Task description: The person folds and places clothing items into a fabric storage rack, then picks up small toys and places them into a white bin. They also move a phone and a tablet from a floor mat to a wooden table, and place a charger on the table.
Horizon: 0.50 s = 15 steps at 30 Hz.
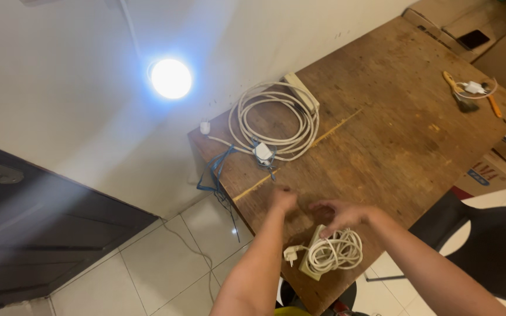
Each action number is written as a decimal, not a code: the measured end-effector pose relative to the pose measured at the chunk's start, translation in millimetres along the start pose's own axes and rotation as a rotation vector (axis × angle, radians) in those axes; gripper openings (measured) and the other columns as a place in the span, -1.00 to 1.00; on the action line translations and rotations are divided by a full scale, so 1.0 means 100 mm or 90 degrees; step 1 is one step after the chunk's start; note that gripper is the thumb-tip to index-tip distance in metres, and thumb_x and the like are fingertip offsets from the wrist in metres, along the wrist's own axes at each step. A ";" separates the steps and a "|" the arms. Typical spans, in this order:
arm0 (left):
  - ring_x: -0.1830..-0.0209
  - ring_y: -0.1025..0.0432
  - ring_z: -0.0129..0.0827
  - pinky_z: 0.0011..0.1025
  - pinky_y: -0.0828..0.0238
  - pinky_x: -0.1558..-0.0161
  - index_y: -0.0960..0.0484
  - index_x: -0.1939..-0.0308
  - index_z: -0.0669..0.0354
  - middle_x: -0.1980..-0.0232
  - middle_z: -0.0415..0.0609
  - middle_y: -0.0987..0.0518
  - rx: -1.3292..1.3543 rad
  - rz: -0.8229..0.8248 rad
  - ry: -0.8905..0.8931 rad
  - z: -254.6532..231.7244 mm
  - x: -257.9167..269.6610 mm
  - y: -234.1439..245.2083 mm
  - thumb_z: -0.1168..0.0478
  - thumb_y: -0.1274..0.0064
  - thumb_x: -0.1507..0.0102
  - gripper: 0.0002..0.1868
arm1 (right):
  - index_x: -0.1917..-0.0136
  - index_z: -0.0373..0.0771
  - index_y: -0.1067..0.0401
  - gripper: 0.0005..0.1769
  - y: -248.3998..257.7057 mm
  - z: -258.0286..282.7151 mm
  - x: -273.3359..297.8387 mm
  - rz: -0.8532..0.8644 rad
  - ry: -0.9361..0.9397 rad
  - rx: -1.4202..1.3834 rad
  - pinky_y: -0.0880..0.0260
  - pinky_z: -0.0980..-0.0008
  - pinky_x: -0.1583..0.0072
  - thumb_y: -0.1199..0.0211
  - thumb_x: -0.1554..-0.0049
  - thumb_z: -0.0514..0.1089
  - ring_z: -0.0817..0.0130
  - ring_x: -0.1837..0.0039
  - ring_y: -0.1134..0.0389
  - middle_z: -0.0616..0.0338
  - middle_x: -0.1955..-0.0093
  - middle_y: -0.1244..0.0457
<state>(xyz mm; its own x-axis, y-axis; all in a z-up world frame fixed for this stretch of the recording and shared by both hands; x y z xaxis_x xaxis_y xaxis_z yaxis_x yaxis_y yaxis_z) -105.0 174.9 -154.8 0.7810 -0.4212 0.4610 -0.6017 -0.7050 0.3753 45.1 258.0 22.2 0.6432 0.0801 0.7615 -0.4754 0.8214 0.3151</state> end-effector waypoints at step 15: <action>-0.27 -0.51 -0.17 -0.23 -0.45 -0.25 -0.47 -0.35 0.21 -0.30 0.10 -0.57 0.019 0.399 -0.039 -0.14 1.87 0.14 -0.25 -0.52 0.27 0.19 | -0.35 -0.07 -0.27 0.11 -0.62 0.39 0.43 -0.175 0.128 0.479 -0.07 -0.02 -0.45 -0.66 0.45 0.03 -0.05 -0.44 -0.14 0.06 -0.39 -0.18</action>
<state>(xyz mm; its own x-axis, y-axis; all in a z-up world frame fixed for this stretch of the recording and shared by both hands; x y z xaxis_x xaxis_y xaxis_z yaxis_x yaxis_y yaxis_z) 29.6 94.3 -51.9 0.2901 -0.7913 0.5383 -0.9440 -0.3289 0.0253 78.5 188.4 57.8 0.8565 0.0888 0.5084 -0.5141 0.2338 0.8253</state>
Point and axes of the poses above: each hand's wrist, its own x-axis away from the middle knuckle, its own y-axis out of the back of the hand, z = x × y, the point moved 8 cm from there along -x, towards the middle knuckle
